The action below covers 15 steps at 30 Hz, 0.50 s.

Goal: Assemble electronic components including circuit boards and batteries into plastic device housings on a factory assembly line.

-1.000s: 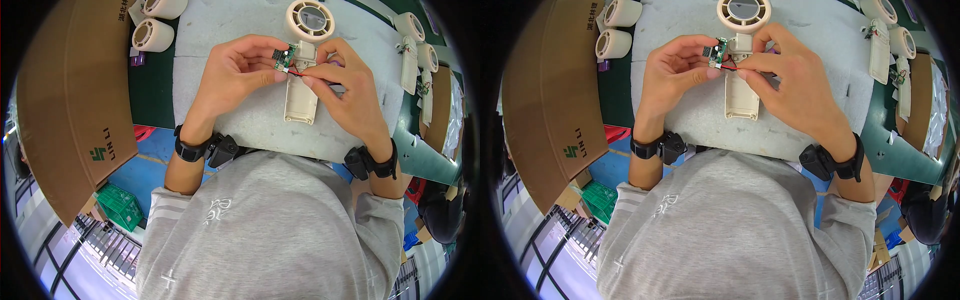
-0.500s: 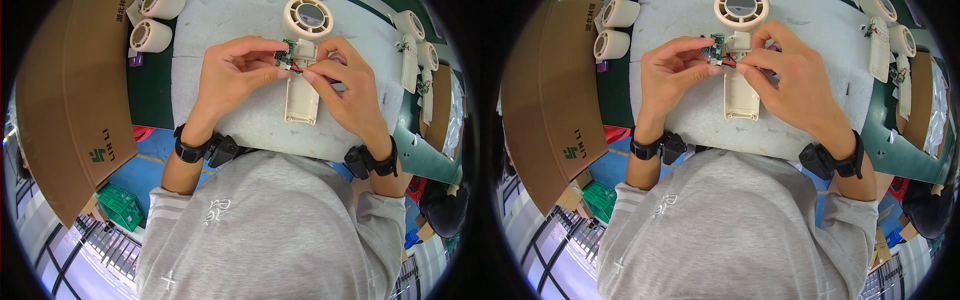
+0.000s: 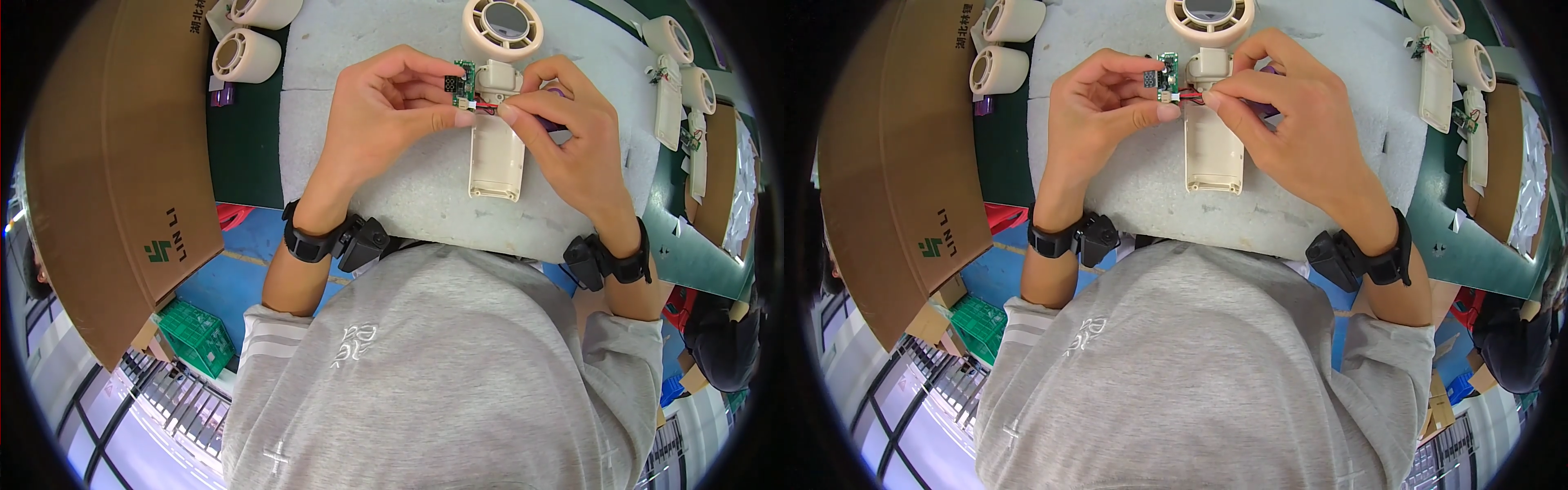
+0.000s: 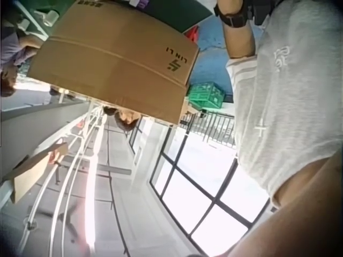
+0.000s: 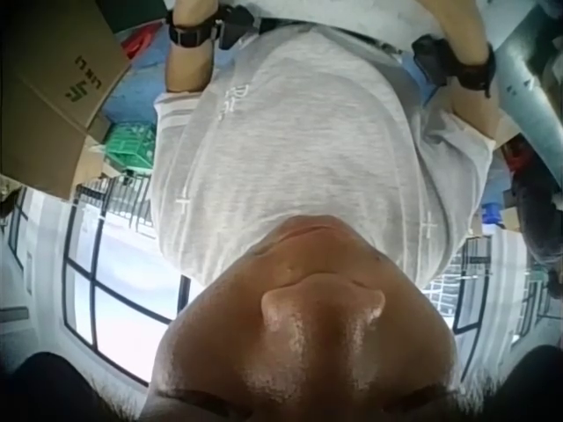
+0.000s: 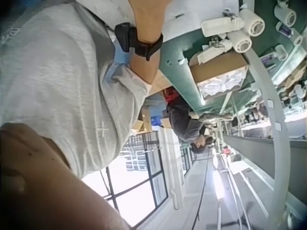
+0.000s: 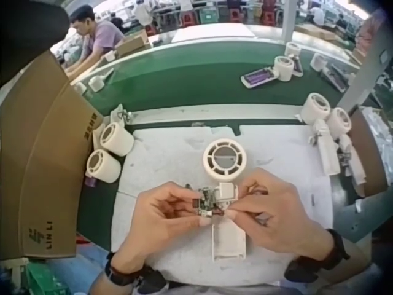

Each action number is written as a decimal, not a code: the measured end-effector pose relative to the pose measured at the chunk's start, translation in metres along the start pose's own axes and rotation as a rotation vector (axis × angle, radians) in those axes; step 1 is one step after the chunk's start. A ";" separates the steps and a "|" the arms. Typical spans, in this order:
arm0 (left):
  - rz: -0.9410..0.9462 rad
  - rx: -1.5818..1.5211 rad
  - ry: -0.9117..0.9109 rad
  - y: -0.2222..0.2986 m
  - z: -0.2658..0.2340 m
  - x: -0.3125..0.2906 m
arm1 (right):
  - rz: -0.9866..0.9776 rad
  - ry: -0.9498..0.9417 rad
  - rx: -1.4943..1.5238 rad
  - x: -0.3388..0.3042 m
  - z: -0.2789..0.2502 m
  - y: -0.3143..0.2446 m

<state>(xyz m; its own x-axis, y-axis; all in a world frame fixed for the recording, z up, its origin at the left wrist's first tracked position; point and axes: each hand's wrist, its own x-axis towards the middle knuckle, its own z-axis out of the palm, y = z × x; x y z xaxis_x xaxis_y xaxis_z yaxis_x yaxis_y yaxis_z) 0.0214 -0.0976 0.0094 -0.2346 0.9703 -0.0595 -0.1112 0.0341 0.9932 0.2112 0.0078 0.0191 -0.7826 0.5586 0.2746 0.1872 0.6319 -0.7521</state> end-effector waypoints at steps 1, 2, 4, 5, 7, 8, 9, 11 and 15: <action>0.000 0.002 -0.002 -0.001 0.000 0.000 | -0.001 0.008 0.004 0.000 0.000 0.000; 0.001 0.004 -0.004 -0.001 0.000 0.000 | 0.000 0.008 0.004 0.000 0.000 0.000; 0.004 -0.007 -0.002 -0.002 0.000 0.000 | 0.012 0.007 0.003 0.001 -0.001 0.000; 0.008 -0.018 0.001 -0.002 0.000 0.000 | 0.018 0.007 0.003 0.001 -0.001 0.000; 0.011 -0.028 0.003 -0.002 0.000 0.000 | 0.028 0.011 0.002 0.002 0.000 -0.001; 0.004 -0.020 0.006 -0.001 0.000 0.000 | 0.037 0.015 0.002 0.002 0.000 -0.002; -0.004 -0.012 0.009 0.000 0.000 0.001 | 0.047 0.019 0.001 0.002 0.000 -0.002; -0.011 -0.004 0.012 0.000 0.000 0.001 | 0.041 0.020 0.004 0.002 0.000 -0.002; -0.018 -0.043 -0.005 0.000 0.000 0.002 | 0.005 0.024 0.014 0.001 0.001 0.000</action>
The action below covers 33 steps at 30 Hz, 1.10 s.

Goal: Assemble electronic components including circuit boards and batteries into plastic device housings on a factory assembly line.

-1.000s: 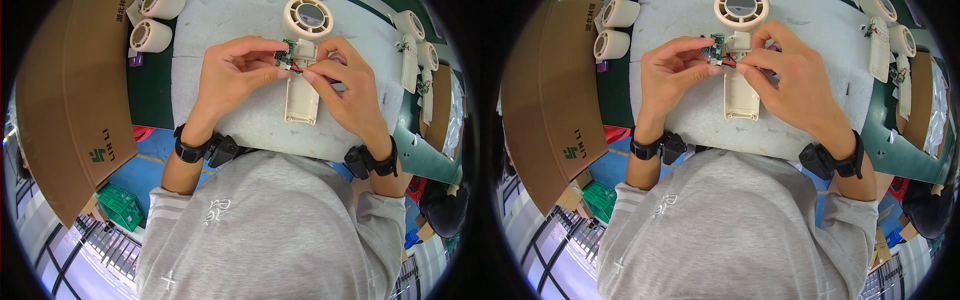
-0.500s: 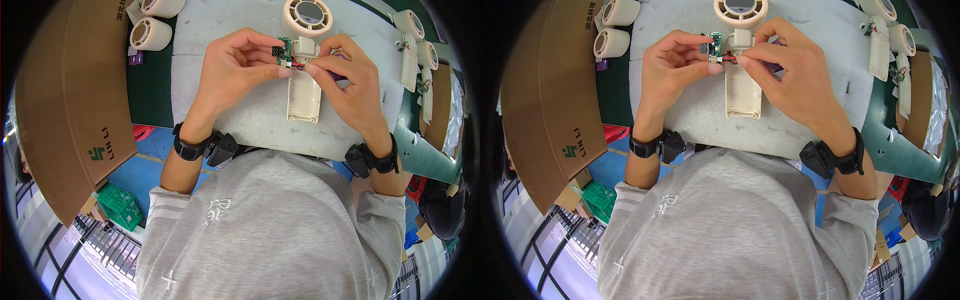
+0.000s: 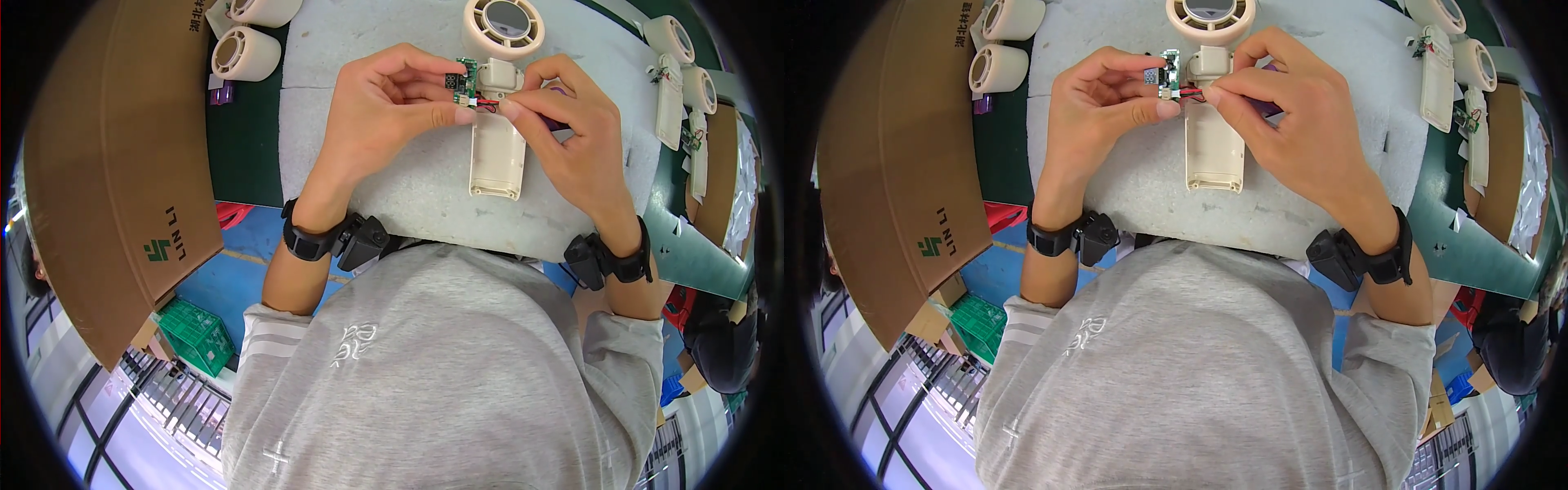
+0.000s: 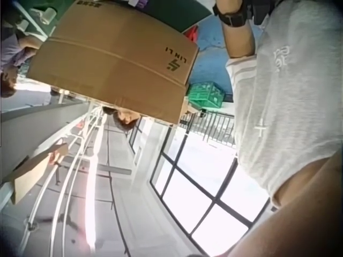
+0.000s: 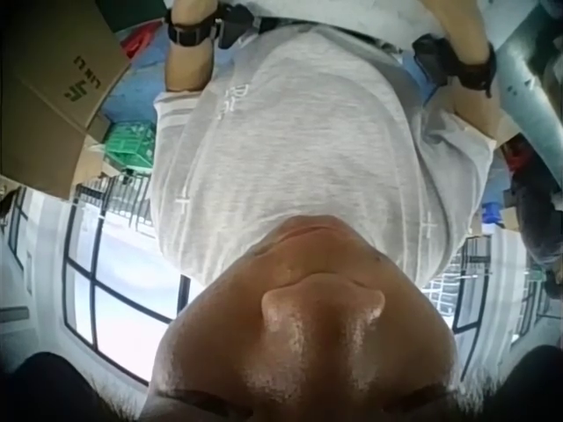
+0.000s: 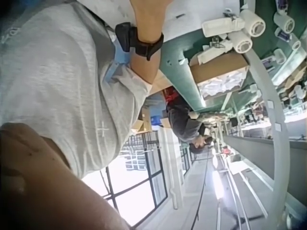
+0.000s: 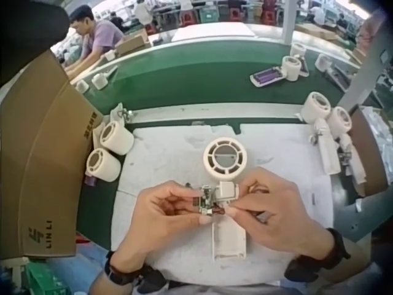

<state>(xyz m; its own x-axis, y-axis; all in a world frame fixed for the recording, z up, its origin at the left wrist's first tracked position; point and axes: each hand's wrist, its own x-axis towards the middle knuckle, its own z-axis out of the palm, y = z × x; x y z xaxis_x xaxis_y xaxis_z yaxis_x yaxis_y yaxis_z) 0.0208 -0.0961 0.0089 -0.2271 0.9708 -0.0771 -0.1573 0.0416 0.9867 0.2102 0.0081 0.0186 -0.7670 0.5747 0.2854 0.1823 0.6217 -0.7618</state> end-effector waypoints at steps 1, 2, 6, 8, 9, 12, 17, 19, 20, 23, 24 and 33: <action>-0.005 0.005 -0.001 0.001 0.000 -0.001 | -0.025 0.002 0.004 0.000 0.000 0.001; -0.010 0.011 -0.003 0.001 0.001 -0.001 | -0.049 0.005 0.008 0.000 0.000 0.001; -0.012 0.059 0.007 0.002 0.001 -0.002 | -0.058 -0.053 0.017 0.001 -0.002 0.000; -0.011 0.081 0.013 0.002 0.001 -0.002 | -0.068 -0.063 0.002 0.001 -0.002 -0.001; -0.003 0.090 0.005 0.002 0.001 -0.003 | -0.078 -0.071 -0.013 0.000 -0.003 -0.001; 0.012 0.108 -0.013 0.001 0.003 -0.003 | -0.100 -0.083 -0.046 -0.001 -0.003 0.001; 0.157 0.251 -0.090 -0.001 0.005 -0.004 | 0.007 0.022 -0.097 0.003 0.004 -0.012; 0.206 0.278 -0.087 -0.003 0.006 -0.004 | 0.075 0.077 -0.105 0.004 0.005 -0.014; 0.205 0.276 -0.087 -0.003 0.007 -0.004 | 0.010 0.087 -0.119 0.005 0.005 -0.011; 0.158 0.281 -0.063 0.001 0.010 -0.004 | -0.120 0.104 -0.145 0.006 0.005 -0.008; 0.156 0.280 -0.062 0.000 0.010 -0.004 | -0.098 0.093 -0.133 0.005 0.004 -0.008; 0.328 0.408 -0.005 -0.008 0.007 -0.002 | -0.092 0.087 -0.106 0.004 0.004 -0.002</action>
<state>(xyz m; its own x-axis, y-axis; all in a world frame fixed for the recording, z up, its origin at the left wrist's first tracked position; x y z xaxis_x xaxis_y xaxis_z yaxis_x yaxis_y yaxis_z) 0.0291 -0.0966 0.0024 -0.1972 0.9492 0.2453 0.3089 -0.1773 0.9344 0.2041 0.0068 0.0189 -0.7280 0.5542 0.4036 0.1818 0.7238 -0.6657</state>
